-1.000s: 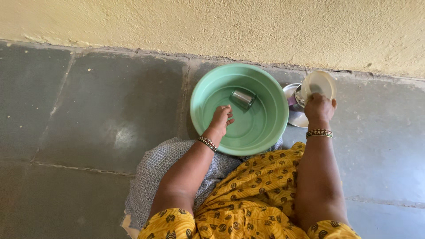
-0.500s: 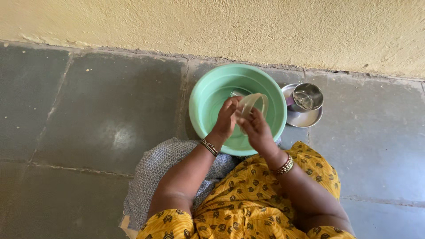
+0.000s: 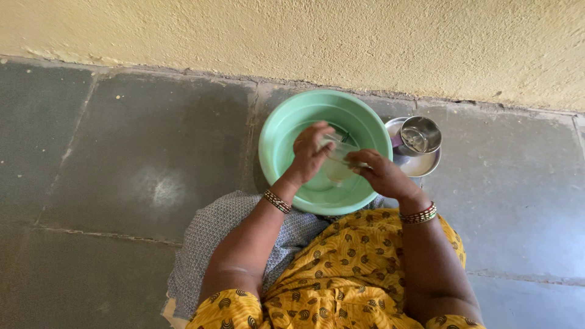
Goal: The person sits on the floor and washes metal kitchenware by hand in a green plastic basin. They scrub a metal cup, a small metal bowl, and a metal plate using a purple sponge, rinsing each item in the basin water before stacking them.
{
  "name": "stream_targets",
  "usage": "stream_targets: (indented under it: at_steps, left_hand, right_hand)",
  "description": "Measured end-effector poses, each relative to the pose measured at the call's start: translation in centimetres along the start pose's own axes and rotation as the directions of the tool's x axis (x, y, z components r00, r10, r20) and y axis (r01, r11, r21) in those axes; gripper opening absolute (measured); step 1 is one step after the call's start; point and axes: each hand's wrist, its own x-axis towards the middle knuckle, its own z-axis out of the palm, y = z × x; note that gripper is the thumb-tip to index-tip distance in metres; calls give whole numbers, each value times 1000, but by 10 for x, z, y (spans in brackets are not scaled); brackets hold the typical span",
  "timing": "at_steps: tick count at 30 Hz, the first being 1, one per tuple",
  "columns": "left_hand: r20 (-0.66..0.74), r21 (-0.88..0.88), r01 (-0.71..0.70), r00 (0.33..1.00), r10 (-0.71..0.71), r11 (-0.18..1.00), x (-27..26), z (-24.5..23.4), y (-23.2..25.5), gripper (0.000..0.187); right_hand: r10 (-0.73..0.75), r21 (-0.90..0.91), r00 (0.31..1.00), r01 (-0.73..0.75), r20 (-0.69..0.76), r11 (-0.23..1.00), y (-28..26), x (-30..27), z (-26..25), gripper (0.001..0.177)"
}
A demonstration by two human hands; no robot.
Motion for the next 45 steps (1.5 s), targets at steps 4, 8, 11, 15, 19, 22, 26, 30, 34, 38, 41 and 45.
stream_targets:
  at_steps: [4, 8, 11, 15, 19, 22, 26, 30, 34, 38, 41, 45]
  left_hand:
    - [509, -255, 326, 846, -160, 911, -11, 8, 36, 28]
    - [426, -592, 497, 861, -278, 635, -14, 17, 53, 10]
    - [445, -681, 520, 853, -273, 516, -10, 9, 51, 9]
    - [400, -784, 468, 883, -245, 408, -7, -3, 44, 8]
    - [293, -909, 387, 860, -417, 158, -12, 12, 26, 7]
    - [276, -924, 383, 644, -714, -12, -16, 31, -15, 6]
    - [158, -823, 550, 464, -872, 143, -34, 53, -81, 12]
    - [195, -815, 573, 413, -890, 87, -37, 70, -114, 8]
    - [210, -785, 616, 364, -907, 66, -32, 69, -116, 20]
    - [12, -733, 676, 128, -992, 78, -29, 55, -109, 38]
    - [-80, -699, 714, -41, -996, 26, -29, 50, -101, 52]
    - [-27, -655, 755, -83, -996, -44, -29, 51, -91, 71]
  right_hand:
    - [-34, 5, 997, 35, -74, 999, -11, 0, -16, 39]
    - [-305, -167, 895, 262, -326, 950, -33, 11, 16, 53]
    - [-264, -284, 900, 167, -347, 944, -31, 19, 24, 66]
    - [79, 370, 940, 52, -332, 928, 4, 22, 3, 85]
    - [327, 565, 945, -256, -25, 784, 47, 17, 4, 98]
    - [433, 869, 899, -159, -69, 468, 78, 26, 13, 89]
    - [586, 588, 705, -294, -399, 754, 127, 24, -9, 63]
    - [556, 222, 556, -555, -619, 802, 178, 17, -31, 49]
    - [626, -5, 512, -776, -588, 630, 204, 15, -17, 50]
    - [770, -178, 444, -894, -457, 411, 208, 19, 5, 42]
    - [740, -269, 450, -893, -499, 362, 210, 17, 13, 43]
    - [724, -306, 437, -898, -535, 316, 228, 11, 9, 30]
